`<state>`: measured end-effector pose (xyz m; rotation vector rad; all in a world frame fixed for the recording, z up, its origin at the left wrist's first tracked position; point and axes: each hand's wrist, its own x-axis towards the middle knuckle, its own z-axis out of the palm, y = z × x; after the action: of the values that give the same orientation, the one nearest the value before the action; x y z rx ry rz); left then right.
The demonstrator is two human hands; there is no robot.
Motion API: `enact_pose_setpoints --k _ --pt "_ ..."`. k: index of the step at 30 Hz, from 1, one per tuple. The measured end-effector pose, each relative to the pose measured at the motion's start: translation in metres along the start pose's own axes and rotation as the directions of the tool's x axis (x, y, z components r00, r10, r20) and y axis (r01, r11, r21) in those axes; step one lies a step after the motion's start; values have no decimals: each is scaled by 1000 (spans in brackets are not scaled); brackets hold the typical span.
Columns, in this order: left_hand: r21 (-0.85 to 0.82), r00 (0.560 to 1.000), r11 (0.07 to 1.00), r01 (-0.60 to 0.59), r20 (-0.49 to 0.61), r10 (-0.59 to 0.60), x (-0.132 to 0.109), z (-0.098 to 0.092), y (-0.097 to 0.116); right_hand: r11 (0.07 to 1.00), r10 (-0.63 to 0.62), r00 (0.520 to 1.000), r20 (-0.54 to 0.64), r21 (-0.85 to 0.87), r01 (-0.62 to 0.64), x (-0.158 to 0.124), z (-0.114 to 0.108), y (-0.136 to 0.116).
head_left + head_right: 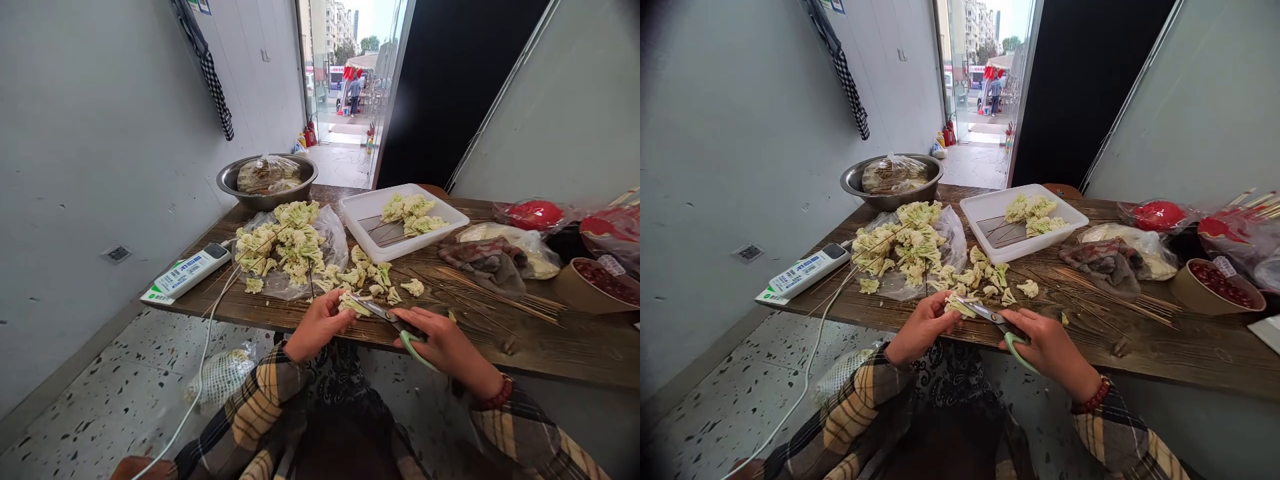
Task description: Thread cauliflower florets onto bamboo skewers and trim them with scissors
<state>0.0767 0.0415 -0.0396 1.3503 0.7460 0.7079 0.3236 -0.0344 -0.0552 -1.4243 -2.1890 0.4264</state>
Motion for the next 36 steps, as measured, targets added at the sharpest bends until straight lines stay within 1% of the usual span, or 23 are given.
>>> enact_pose_setpoints --k 4,8,9,11,13,16,18,24,29,32,34,36 --pt "-21 1000 999 25 5 -25 0 0 -3 999 -16 999 -43 -41 14 -1 9 4" --pt "-50 998 999 0 -69 -3 2 -2 -3 998 58 988 -147 -27 -62 -2 9 7" --pt "-45 996 999 -6 -91 2 3 -3 -3 996 76 985 -155 -34 -82 -3 7 6" --pt "-14 992 1000 -5 -128 3 3 -5 -2 992 91 988 -125 -81 -102 -4 2 3" --pt "40 988 999 8 -156 -2 4 -6 -1 982 79 993 -85 -165 -92 -5 -4 -2" --pt "122 986 993 9 -167 12 4 -6 0 952 40 998 -47 -301 -52 -6 -10 -8" --pt "162 986 987 -6 -166 33 4 -6 0 935 30 999 -19 -353 -35 -5 -12 -11" --pt "196 984 979 -47 -158 79 4 -8 -1 932 41 999 14 -362 -33 -1 -16 -10" --pt "152 992 988 -5 -126 24 1 -7 -2 939 3 1000 15 -343 2 -1 -5 -4" --pt "77 996 997 26 -88 -19 1 -5 -5 954 -18 999 -28 -299 9 -2 5 0" --pt "8 996 1000 20 -86 -19 1 -5 -6 969 -2 994 -110 -244 -25 -4 9 5" --pt "-79 994 997 -11 -111 2 2 -7 -7 973 46 974 -220 -212 -94 -6 9 11"
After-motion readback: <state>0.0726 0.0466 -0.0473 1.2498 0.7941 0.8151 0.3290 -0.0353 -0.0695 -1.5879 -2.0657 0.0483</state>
